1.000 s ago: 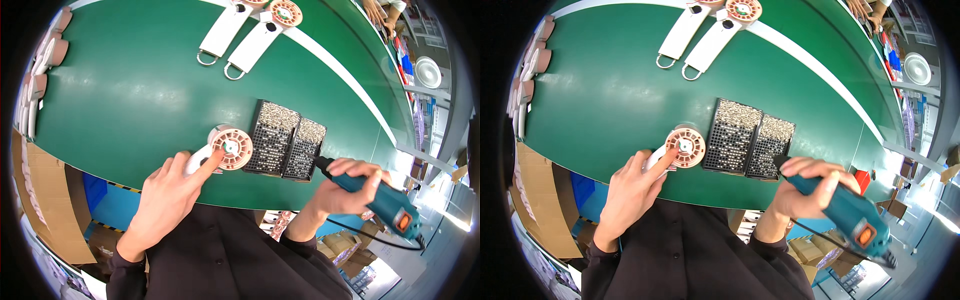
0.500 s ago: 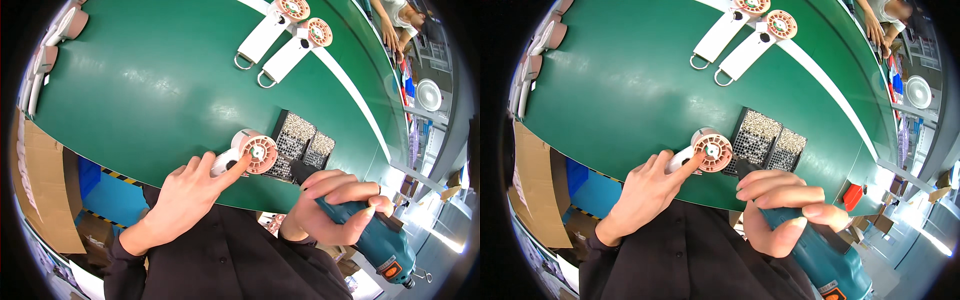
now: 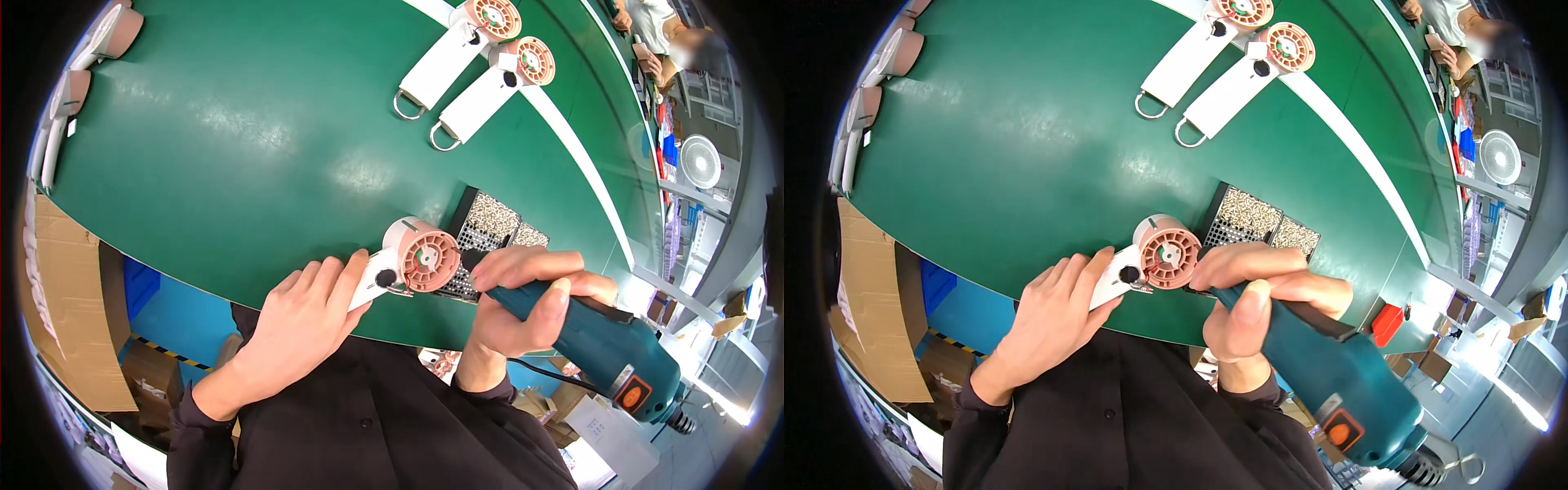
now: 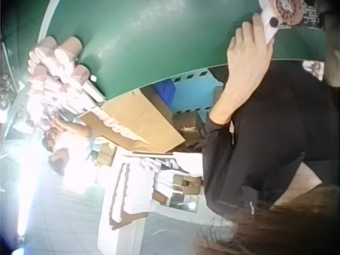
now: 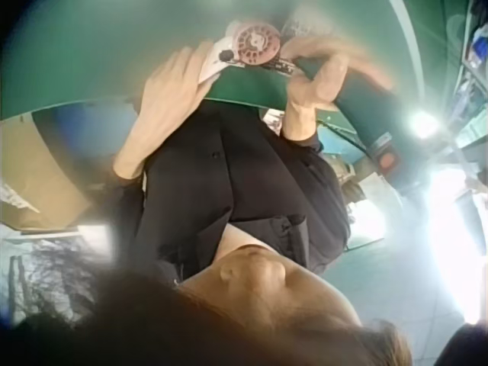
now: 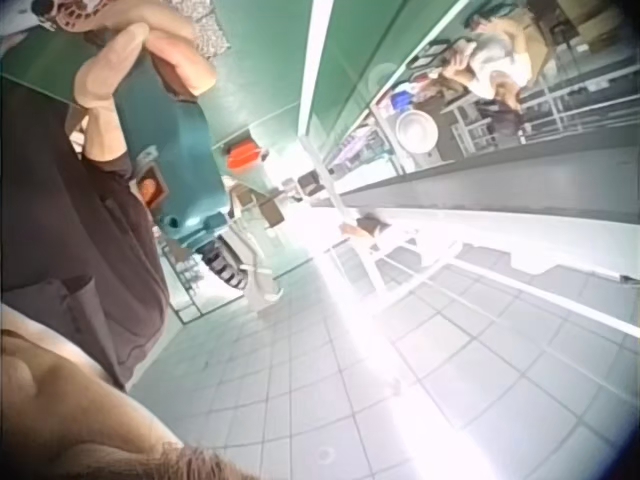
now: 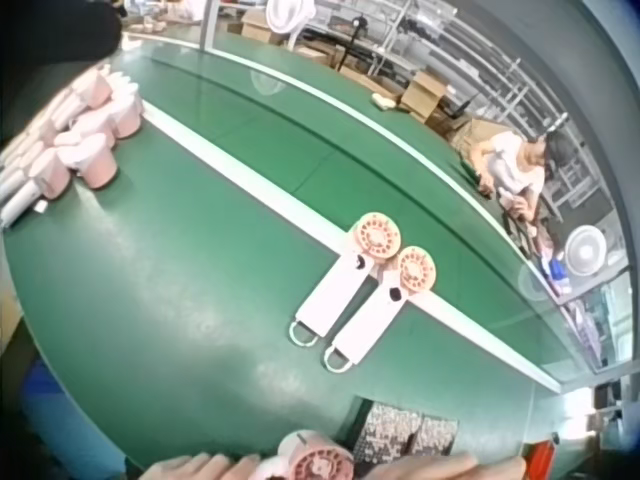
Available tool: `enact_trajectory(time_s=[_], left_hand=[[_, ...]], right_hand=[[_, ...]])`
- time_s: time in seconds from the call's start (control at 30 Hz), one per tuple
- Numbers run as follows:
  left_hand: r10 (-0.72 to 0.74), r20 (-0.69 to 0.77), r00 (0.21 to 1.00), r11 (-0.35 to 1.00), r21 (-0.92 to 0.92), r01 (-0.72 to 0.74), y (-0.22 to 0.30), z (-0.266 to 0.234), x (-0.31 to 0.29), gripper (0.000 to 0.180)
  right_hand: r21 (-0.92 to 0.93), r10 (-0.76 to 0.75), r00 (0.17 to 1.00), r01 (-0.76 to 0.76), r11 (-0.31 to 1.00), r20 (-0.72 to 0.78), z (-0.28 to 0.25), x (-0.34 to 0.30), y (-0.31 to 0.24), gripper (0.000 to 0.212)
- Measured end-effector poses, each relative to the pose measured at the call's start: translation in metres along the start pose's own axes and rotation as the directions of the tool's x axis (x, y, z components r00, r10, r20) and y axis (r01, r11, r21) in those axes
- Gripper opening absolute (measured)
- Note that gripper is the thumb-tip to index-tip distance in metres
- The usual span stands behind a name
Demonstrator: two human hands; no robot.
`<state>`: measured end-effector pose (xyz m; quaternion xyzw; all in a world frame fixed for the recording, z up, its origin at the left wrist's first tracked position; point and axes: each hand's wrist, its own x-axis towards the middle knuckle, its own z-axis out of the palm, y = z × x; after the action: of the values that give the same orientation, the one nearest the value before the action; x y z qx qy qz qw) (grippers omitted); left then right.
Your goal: Using an electric screwdriver to attach internal components and housings for portable handheld fans on an assembly line.
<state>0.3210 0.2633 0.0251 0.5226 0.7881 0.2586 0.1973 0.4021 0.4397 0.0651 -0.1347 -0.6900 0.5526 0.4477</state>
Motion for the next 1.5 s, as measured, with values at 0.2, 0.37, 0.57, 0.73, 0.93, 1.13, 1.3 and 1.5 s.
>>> enact_trajectory(time_s=[0.2,0.37,0.57,0.73,0.93,1.13,1.3,1.5], left_hand=[[0.044,-0.037,0.998,0.999,0.027,-0.043,-0.003,0.001,0.003,0.05],[0.026,-0.042,0.999,1.0,0.016,-0.025,-0.001,-0.003,0.002,0.046],[-0.032,-0.085,0.996,0.999,0.034,0.035,0.001,-0.012,-0.016,0.046],[0.042,-0.208,0.977,0.99,0.14,-0.012,-0.008,-0.03,-0.012,0.046],[0.098,-0.198,0.975,0.932,0.361,-0.021,-0.009,-0.065,0.011,0.05],[-0.1,-0.406,0.909,0.963,0.189,0.19,-0.039,-0.08,0.049,0.043],[-0.16,-0.528,0.834,0.98,0.015,0.197,-0.075,-0.062,0.14,0.042],[-0.134,-0.628,0.766,0.984,0.008,0.178,-0.088,-0.018,0.204,0.043]], right_hand=[[-0.02,-0.041,0.999,0.041,0.999,0.027,0.003,-0.001,0.001,0.013],[0.027,-0.025,0.999,0.024,0.999,0.03,0.0,0.002,0.0,0.017],[0.151,-0.23,0.968,0.214,0.965,0.101,-0.009,-0.015,-0.023,0.026],[0.223,-0.545,0.812,0.503,0.835,0.208,-0.01,-0.013,-0.021,0.038],[0.145,-0.636,0.771,0.629,0.763,0.003,-0.017,-0.023,-0.039,0.038],[0.206,-0.447,0.887,0.461,0.863,-0.115,-0.045,-0.031,-0.027,0.041],[0.086,-0.284,0.939,0.305,0.949,-0.194,-0.041,-0.036,-0.03,0.03],[-0.025,-0.263,0.935,0.265,0.964,-0.238,-0.038,-0.043,-0.03,0.027]])
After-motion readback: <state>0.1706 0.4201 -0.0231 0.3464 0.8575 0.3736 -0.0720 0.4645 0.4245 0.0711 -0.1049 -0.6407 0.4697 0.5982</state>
